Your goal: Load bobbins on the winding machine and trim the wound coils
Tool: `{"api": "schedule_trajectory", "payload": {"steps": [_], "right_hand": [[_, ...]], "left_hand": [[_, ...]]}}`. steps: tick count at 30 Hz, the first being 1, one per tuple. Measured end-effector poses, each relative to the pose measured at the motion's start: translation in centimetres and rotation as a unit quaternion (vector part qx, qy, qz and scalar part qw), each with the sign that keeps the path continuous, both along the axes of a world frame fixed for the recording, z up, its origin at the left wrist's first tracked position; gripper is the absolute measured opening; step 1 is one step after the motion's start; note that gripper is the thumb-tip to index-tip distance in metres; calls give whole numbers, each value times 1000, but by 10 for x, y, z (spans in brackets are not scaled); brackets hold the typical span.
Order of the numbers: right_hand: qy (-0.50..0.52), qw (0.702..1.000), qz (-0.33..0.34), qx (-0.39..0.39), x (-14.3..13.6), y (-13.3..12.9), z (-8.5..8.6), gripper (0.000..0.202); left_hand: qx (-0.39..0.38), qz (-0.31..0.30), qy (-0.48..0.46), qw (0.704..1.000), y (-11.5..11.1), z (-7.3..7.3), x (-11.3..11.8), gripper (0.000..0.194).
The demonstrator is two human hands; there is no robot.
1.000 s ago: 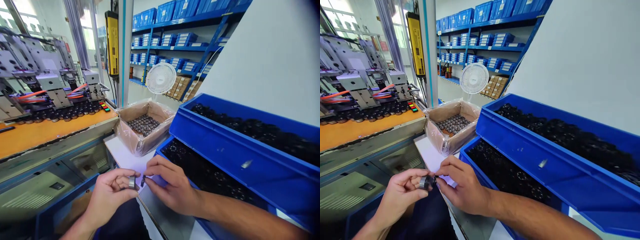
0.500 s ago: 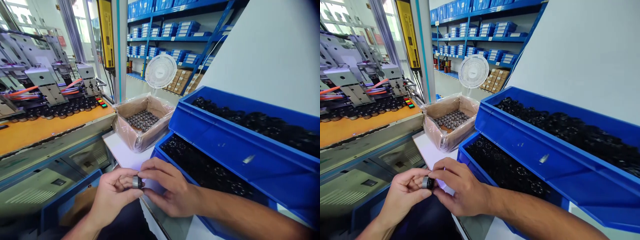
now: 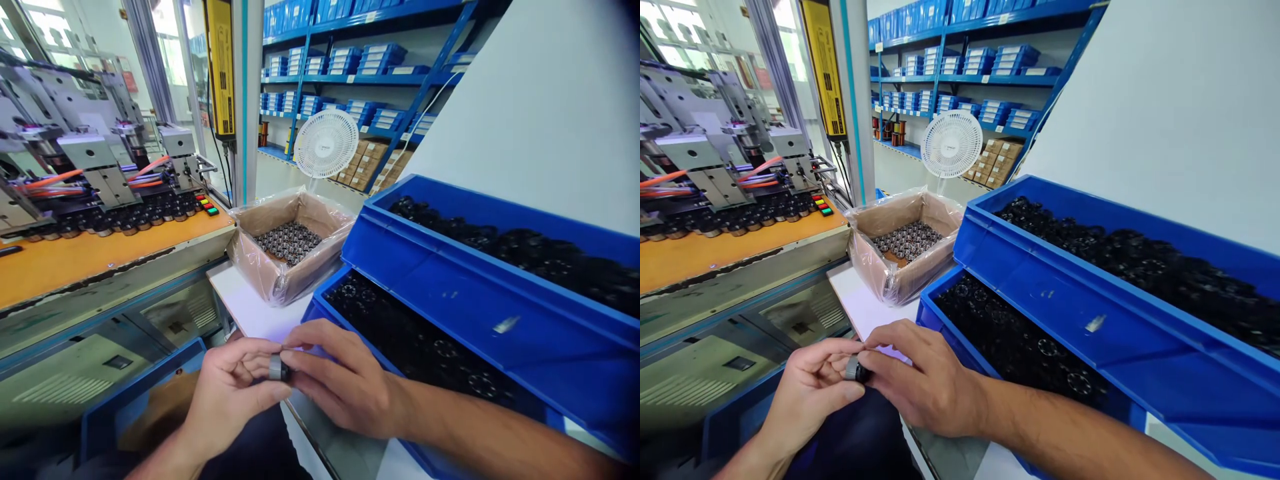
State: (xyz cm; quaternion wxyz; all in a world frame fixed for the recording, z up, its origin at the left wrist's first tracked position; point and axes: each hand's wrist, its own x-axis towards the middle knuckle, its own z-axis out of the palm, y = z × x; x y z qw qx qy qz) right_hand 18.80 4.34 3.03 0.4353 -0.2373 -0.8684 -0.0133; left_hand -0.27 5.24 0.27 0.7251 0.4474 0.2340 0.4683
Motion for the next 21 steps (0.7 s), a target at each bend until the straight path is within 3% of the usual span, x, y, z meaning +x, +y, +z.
{"api": "schedule_trajectory", "payload": {"steps": [21], "right_hand": [[-3, 1000, 19, -2, 0, 3, -3, 24]], "left_hand": [[3, -1, -4, 1000, -2, -2, -1, 36]]}}
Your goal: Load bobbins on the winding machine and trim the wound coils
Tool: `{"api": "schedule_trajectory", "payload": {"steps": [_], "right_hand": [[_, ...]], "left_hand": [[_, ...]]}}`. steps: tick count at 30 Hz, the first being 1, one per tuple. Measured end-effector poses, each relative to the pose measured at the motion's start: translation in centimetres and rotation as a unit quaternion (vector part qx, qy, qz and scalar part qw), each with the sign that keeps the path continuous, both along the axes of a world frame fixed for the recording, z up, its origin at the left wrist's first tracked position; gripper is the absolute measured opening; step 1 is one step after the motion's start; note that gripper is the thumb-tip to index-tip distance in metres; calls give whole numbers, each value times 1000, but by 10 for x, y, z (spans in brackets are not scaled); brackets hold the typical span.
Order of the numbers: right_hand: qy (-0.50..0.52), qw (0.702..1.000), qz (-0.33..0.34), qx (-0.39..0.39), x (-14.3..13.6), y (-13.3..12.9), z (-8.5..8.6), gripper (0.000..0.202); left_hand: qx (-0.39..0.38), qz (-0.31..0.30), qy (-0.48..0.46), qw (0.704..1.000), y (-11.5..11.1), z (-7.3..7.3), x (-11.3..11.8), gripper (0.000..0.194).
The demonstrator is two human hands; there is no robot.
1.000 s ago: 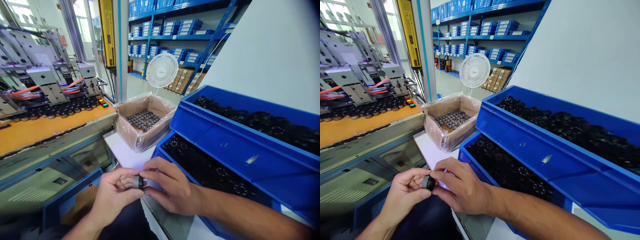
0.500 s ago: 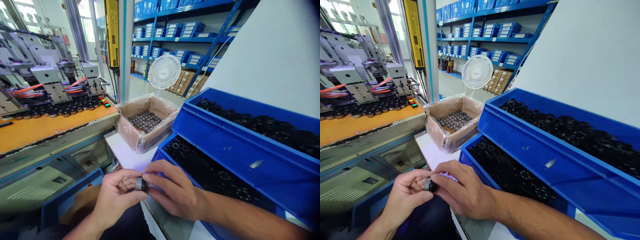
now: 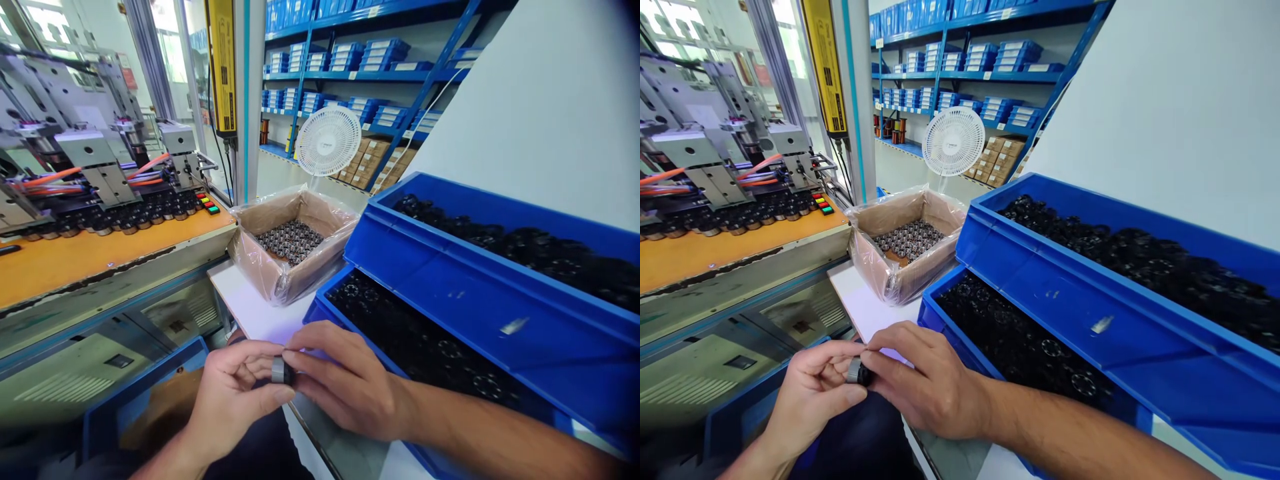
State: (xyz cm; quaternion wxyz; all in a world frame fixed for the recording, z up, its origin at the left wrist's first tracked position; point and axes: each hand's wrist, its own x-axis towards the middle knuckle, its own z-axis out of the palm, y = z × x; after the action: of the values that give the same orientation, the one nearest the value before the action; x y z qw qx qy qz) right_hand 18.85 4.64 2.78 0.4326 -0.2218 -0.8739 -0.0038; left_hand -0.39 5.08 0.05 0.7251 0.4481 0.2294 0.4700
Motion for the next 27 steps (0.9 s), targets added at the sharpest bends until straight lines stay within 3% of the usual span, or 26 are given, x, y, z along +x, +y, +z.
{"api": "schedule_trajectory", "payload": {"steps": [27], "right_hand": [[-2, 1000, 9, 21, 3, 1, 1, 23]], "left_hand": [[7, -12, 0, 1000, -2, -5, 0, 37]]}}
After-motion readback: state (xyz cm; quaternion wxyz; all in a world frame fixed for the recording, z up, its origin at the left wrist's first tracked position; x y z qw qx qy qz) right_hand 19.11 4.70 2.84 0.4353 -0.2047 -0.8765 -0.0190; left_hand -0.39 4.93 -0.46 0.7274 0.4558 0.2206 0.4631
